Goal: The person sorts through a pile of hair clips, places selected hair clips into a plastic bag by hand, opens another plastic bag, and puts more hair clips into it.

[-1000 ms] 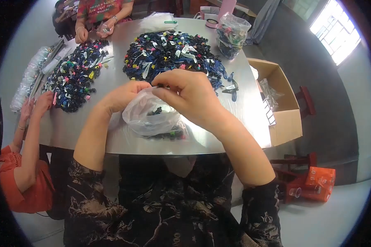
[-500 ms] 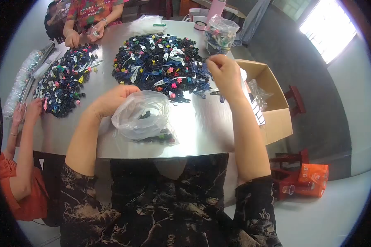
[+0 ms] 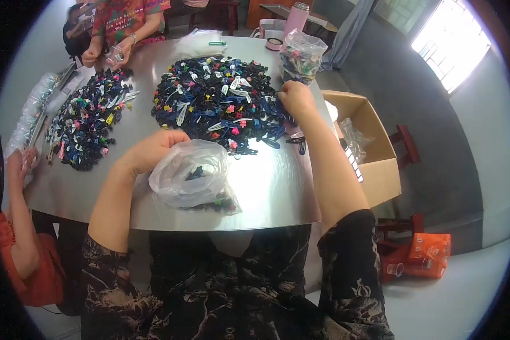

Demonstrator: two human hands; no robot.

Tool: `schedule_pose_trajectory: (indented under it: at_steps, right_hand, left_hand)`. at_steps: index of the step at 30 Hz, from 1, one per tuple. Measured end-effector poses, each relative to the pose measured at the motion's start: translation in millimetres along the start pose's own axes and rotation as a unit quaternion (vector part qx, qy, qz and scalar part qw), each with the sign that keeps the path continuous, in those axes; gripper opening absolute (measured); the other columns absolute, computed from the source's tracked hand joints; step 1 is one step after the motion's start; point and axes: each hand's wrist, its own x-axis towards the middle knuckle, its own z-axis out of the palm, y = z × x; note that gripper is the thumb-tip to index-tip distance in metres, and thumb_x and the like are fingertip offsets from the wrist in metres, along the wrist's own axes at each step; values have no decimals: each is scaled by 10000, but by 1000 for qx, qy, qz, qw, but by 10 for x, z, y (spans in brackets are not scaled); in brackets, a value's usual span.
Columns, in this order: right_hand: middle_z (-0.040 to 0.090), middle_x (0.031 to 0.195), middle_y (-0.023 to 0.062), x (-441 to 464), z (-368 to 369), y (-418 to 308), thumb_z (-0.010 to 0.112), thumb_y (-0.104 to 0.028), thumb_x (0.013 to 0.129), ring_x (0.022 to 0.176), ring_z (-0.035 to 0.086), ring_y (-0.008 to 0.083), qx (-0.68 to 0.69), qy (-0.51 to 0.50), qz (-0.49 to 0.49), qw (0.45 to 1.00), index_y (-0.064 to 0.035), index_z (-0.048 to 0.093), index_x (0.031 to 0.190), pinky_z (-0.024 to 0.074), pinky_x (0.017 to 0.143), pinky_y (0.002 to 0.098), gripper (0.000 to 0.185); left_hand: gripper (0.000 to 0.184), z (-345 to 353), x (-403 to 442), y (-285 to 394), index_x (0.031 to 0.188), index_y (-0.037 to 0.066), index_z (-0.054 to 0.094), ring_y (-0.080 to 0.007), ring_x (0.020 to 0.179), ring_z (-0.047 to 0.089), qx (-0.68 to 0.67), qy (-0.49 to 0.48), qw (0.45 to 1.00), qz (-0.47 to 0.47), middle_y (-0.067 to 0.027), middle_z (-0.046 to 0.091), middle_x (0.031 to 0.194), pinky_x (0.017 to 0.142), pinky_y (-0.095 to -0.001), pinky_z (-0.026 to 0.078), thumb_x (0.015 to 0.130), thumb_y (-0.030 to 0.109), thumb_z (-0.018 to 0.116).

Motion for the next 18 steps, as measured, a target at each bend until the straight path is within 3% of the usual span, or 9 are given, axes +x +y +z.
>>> schedule_pose_trajectory:
  at_steps: [4,6,7,9,11,13,17,18]
  right_hand:
    - [728,888,158,80,97,66,748,-177,753,858,701,298,-20,-9,24,999,-48,735,934,541,792,401,222]
    - [726,871,156,47,89,109,744,-156,744,842,699,288,2,-10,31,999,-45,734,917,542,781,393,206]
    - [723,855,155,4,77,109,740,-135,735,825,697,279,25,-11,38,999,-42,734,901,542,771,386,190]
    - [729,883,148,-93,5,96,736,-131,734,863,699,298,38,-19,46,998,-63,740,905,544,802,400,183]
    - [734,912,141,-230,-92,61,731,-127,734,901,701,317,49,-26,55,997,-85,746,909,546,833,415,181]
    - [718,809,97,-371,-188,29,754,-123,756,789,685,192,96,-28,67,993,-49,734,893,540,738,345,157]
    - [707,803,57,-524,-303,21,760,-117,782,743,655,144,133,-23,97,986,-42,731,904,530,685,311,146]
    - [701,802,46,-537,-296,63,755,-105,794,720,639,132,227,-19,116,967,-36,730,922,518,660,293,147]
  left_hand:
    - [200,8,-1,-10,1043,36,682,-52,824,595,-38,-18,999,1,30,664,930,728,-227,502,883,149,724]
    - [237,25,-4,-18,1006,41,685,-45,717,573,-7,5,1000,29,28,656,849,606,-224,471,891,244,728]
    - [237,20,-6,-17,1006,41,685,-45,717,573,-8,5,1000,28,28,656,849,606,-224,471,891,244,728]
    - [227,4,-1,-13,1060,29,679,-56,827,597,-10,-4,1000,-3,23,669,939,734,-225,501,873,146,732]
    - [229,2,6,-26,1060,28,678,-54,825,596,-11,-7,1000,3,23,668,938,731,-225,501,874,149,734]
    - [231,7,9,-21,1061,27,678,-52,823,595,-12,-10,1000,10,23,667,936,728,-225,501,875,153,735]
    - [219,4,1,-22,1049,32,677,-46,809,588,-24,-14,999,18,30,658,922,716,-225,499,886,167,735]
    - [212,4,4,-27,1044,35,677,-44,803,586,-29,-16,999,19,34,654,917,711,-225,499,890,169,733]
